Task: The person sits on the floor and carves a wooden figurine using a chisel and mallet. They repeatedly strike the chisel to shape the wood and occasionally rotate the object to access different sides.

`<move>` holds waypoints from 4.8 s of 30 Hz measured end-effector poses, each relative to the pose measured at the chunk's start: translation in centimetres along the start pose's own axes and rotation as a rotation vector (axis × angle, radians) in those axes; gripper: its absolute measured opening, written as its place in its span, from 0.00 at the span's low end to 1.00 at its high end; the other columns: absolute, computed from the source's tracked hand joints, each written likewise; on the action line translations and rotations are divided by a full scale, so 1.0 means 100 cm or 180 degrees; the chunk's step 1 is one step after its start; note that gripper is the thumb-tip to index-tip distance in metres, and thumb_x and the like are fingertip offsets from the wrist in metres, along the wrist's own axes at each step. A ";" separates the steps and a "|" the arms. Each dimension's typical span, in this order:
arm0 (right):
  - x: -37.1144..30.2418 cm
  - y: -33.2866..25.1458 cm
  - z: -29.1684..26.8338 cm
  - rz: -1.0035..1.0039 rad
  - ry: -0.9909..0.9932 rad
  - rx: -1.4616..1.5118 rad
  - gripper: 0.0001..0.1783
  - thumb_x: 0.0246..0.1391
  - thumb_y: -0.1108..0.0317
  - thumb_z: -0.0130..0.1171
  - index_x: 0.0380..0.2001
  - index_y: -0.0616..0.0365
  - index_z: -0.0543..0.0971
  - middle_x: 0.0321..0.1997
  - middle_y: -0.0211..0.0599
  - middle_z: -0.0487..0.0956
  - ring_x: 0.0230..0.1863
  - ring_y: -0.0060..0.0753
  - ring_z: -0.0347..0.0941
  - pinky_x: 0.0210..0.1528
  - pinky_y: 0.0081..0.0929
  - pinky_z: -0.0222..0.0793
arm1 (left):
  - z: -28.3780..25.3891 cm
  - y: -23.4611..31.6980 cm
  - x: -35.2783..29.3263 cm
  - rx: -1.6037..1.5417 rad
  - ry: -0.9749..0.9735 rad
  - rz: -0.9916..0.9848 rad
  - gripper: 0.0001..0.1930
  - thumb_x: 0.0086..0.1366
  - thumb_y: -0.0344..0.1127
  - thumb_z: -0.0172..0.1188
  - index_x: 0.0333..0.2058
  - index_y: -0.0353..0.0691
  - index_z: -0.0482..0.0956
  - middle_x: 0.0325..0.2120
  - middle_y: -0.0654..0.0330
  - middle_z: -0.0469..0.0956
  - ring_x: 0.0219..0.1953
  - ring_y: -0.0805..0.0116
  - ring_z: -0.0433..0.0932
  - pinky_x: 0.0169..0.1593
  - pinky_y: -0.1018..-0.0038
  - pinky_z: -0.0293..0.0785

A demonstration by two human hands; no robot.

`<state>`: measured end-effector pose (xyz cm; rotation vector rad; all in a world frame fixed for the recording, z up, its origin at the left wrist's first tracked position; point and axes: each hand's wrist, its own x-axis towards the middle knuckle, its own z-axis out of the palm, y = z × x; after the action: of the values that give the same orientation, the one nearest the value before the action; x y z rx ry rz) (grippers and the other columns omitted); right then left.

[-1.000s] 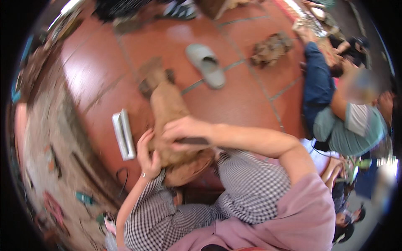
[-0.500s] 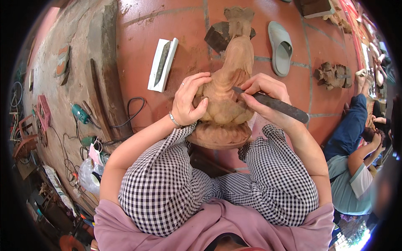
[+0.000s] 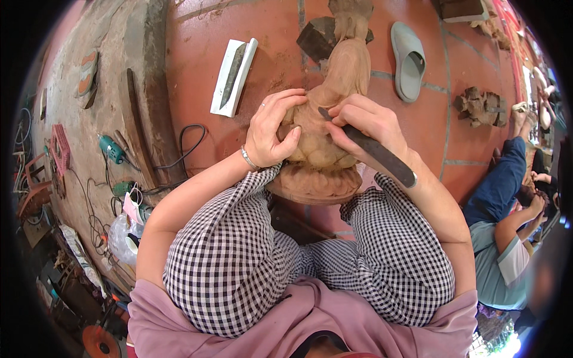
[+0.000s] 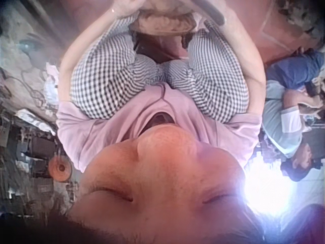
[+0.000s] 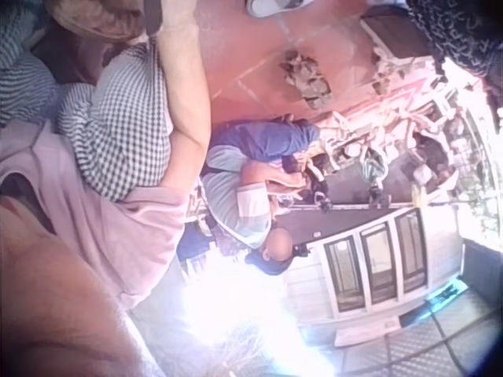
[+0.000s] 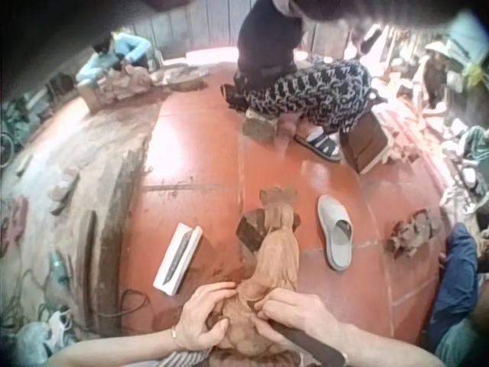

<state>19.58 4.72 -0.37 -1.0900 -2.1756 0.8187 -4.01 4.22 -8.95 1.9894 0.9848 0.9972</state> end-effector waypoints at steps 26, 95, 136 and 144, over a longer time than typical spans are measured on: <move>0.004 -0.003 -0.002 -0.0123 -0.0046 -0.0135 0.07 0.45 0.79 0.68 0.25 0.63 0.77 0.32 0.40 0.79 0.31 0.37 0.79 0.31 0.28 0.75 | -0.001 0.000 0.000 -0.0065 0.0032 0.0018 0.26 0.58 0.41 0.56 0.52 0.29 0.74 0.55 0.42 0.74 0.57 0.47 0.73 0.61 0.60 0.66; 0.013 0.002 -0.007 0.0182 -0.0246 0.0542 0.08 0.45 0.77 0.65 0.28 0.62 0.75 0.29 0.41 0.73 0.30 0.44 0.73 0.31 0.33 0.69 | -0.001 -0.001 0.000 0.0018 0.0069 0.0125 0.31 0.52 0.36 0.59 0.56 0.30 0.73 0.55 0.45 0.73 0.55 0.47 0.74 0.59 0.60 0.70; -0.016 0.012 -0.005 0.1257 0.0540 0.0830 0.09 0.50 0.72 0.68 0.34 0.63 0.81 0.39 0.39 0.82 0.46 0.35 0.80 0.45 0.28 0.75 | 0.000 -0.001 0.001 0.0026 0.0052 0.0085 0.30 0.54 0.39 0.57 0.55 0.28 0.74 0.54 0.43 0.74 0.55 0.47 0.74 0.59 0.61 0.69; -0.026 0.032 -0.004 0.1838 0.0823 0.1556 0.09 0.55 0.68 0.67 0.37 0.61 0.84 0.53 0.40 0.79 0.52 0.31 0.75 0.56 0.29 0.71 | 0.002 -0.005 -0.001 0.0023 0.0020 0.0059 0.30 0.53 0.37 0.57 0.55 0.28 0.74 0.55 0.44 0.73 0.55 0.47 0.73 0.60 0.61 0.67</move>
<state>22.73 4.12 -2.98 -1.4716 -1.3463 1.2892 -4.05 4.26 -9.46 2.0056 0.9763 1.0118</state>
